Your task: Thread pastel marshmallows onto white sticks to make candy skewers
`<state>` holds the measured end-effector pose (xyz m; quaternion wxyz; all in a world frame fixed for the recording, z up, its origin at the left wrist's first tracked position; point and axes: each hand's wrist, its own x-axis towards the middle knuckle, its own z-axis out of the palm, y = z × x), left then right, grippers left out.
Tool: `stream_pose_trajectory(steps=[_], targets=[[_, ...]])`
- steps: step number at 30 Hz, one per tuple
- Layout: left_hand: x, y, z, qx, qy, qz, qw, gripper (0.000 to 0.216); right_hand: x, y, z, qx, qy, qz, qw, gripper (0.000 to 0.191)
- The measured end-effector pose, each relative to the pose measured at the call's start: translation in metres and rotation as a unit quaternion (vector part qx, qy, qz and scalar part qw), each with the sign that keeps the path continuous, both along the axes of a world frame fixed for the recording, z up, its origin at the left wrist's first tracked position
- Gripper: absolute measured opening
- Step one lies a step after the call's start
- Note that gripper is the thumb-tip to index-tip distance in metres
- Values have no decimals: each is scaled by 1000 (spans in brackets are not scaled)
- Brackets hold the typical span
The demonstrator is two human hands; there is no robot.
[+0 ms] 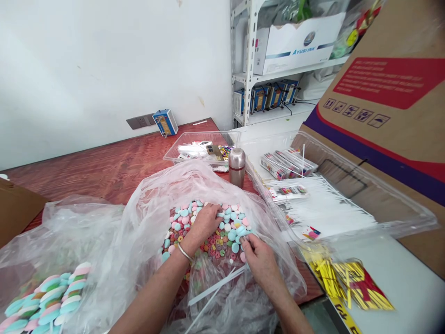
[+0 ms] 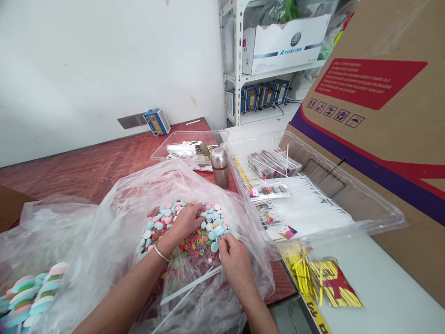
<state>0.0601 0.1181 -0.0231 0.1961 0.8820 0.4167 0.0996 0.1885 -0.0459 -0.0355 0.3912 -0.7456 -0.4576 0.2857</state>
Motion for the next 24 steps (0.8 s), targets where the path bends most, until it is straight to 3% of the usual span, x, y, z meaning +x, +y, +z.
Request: stream_pose_trajectory(steps=[3,4,7,9,11,17,24], targets=[[-4,-16,3,-91,-131,47,986,15,-4,4,5,32,77,-17,996,32],[-5,-22,5,-159,-194,55,966,16,-6,6,7,47,103,-21,993,33],[-11,-42,15,-360,-344,41,866,31,-12,11,12,85,153,-27,984,37],[-16,-55,22,-432,-384,36,815,39,-16,13,12,98,175,-19,980,38],[-22,-65,28,-474,-394,43,787,40,-18,12,11,109,191,-12,975,37],[-33,-82,32,-524,-431,84,730,46,-21,8,7,127,198,3,972,31],[-31,-84,28,-447,-477,162,739,41,-23,-10,21,93,85,51,991,32]])
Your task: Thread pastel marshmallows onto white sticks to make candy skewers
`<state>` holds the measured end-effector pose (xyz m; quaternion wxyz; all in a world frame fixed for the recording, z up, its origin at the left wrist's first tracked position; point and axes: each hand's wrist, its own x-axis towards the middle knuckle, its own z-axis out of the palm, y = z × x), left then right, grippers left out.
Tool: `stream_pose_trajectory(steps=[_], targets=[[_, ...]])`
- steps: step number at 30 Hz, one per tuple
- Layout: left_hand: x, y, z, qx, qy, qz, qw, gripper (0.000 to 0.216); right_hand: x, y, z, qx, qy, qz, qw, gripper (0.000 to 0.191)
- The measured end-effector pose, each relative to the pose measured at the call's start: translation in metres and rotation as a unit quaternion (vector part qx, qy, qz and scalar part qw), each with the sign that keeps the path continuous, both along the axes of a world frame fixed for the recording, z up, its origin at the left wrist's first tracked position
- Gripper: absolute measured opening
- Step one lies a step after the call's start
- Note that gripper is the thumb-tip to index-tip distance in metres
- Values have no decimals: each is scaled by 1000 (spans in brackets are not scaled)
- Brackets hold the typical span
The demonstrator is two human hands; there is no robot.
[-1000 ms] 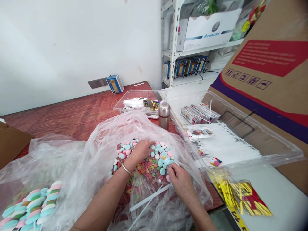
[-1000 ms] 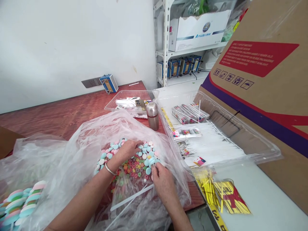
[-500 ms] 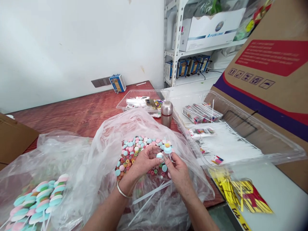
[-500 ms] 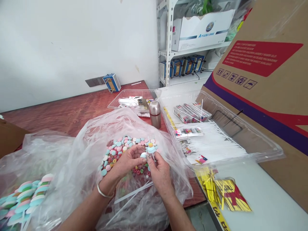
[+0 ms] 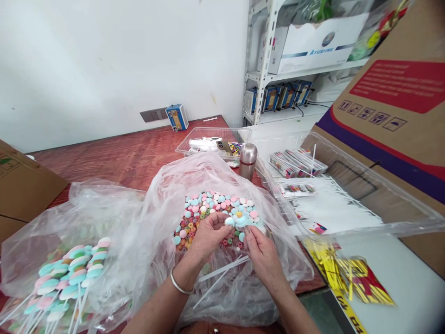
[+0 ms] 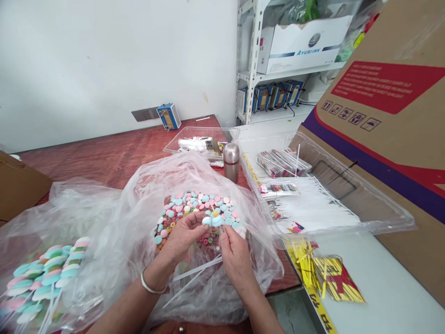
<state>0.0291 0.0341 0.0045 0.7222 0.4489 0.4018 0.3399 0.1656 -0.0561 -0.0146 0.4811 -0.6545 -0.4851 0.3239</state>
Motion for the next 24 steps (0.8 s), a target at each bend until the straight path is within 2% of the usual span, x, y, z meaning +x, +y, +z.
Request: stream_pose_trajectory(steps=[3,7,15,20,24], targets=[[-3,6,-1,-9,1,52,999,44,-2,-17,5,-23,-45,31,998,32],[-7,10,-3,-7,-8,75,997,44,-7,-32,9,-53,-25,66,996,35],[-9,6,-3,23,-8,7,1000,38,-8,-31,4,-66,48,56,995,36],[-9,3,5,58,44,-18,997,34,-6,-32,1,-94,117,79,985,37],[-7,-1,5,98,80,-30,991,26,-10,-31,2,-110,181,82,974,37]])
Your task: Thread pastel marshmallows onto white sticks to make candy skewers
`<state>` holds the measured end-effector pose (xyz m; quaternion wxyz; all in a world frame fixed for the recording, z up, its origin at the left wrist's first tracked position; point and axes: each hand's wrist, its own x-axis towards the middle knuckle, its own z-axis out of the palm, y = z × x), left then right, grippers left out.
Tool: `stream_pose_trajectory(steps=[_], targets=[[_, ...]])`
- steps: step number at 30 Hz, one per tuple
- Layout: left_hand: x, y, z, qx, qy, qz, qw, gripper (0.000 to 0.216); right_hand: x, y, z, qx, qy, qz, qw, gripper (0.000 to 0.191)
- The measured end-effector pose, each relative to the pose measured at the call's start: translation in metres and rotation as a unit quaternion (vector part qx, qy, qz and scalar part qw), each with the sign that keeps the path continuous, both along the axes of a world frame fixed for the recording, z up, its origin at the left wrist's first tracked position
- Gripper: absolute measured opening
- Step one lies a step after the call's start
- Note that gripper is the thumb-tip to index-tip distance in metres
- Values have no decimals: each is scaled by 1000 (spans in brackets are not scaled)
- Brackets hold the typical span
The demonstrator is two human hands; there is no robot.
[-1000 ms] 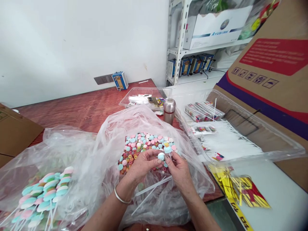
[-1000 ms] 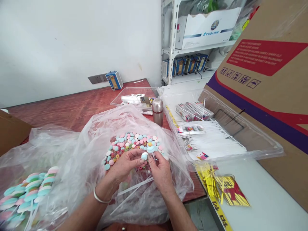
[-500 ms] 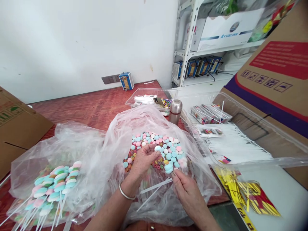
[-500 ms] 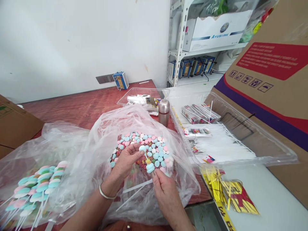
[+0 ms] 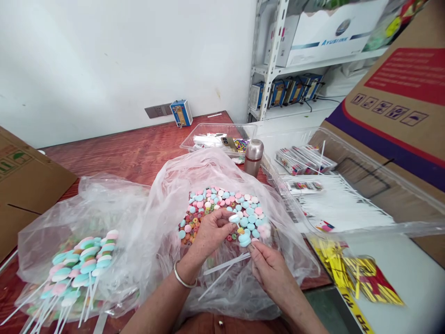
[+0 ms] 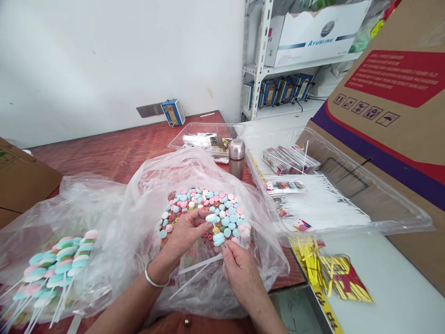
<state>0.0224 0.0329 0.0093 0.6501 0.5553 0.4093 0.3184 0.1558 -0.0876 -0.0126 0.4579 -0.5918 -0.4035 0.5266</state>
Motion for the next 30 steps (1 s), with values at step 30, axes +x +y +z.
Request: stream_pose_trajectory(steps=[30], targets=[[20,60,-21,395,382,-110,828,25,9,6,-17,43,-307,-104,945,41]])
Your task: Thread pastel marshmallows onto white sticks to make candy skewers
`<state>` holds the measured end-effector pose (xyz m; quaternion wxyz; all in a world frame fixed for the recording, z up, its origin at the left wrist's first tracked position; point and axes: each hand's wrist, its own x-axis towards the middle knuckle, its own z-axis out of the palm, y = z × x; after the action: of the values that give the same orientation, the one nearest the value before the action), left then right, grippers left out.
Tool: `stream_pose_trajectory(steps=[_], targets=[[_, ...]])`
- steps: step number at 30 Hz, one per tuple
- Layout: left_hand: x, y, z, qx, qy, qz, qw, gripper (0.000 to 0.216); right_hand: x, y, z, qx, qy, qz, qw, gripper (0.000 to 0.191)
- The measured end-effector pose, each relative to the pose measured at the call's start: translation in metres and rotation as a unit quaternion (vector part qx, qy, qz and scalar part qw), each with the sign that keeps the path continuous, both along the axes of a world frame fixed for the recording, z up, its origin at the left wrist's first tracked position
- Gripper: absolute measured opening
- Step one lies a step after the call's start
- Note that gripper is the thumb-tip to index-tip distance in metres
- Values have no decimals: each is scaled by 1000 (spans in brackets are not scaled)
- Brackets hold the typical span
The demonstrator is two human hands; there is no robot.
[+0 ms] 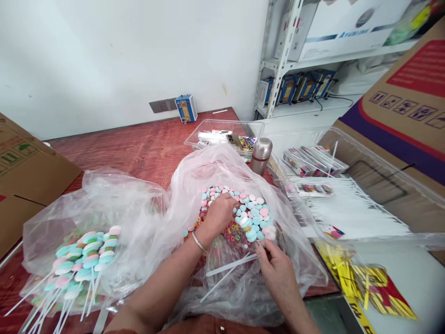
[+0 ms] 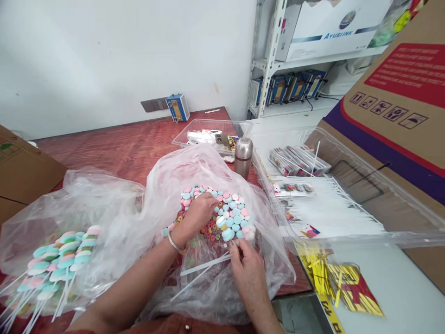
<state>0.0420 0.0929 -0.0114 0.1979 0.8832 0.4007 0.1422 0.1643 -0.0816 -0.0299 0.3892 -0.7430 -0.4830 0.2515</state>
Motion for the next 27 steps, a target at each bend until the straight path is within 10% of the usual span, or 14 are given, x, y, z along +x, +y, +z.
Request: stream_pose_trajectory(steps=[6,16,23,27], targets=[[32,13,-13,-12,31,-7,999,22,8,-2,4,6,26,-25,999,40],[8,20,-12,-90,-111,50,988,18,9,2,-6,16,12,-9,1000,33],[-3,-15,2,-326,-292,110,893,22,5,10,0,13,-21,4,1000,31],[-1,-33,7,-302,-305,129,894,16,6,9,-1,-8,-51,20,998,32]])
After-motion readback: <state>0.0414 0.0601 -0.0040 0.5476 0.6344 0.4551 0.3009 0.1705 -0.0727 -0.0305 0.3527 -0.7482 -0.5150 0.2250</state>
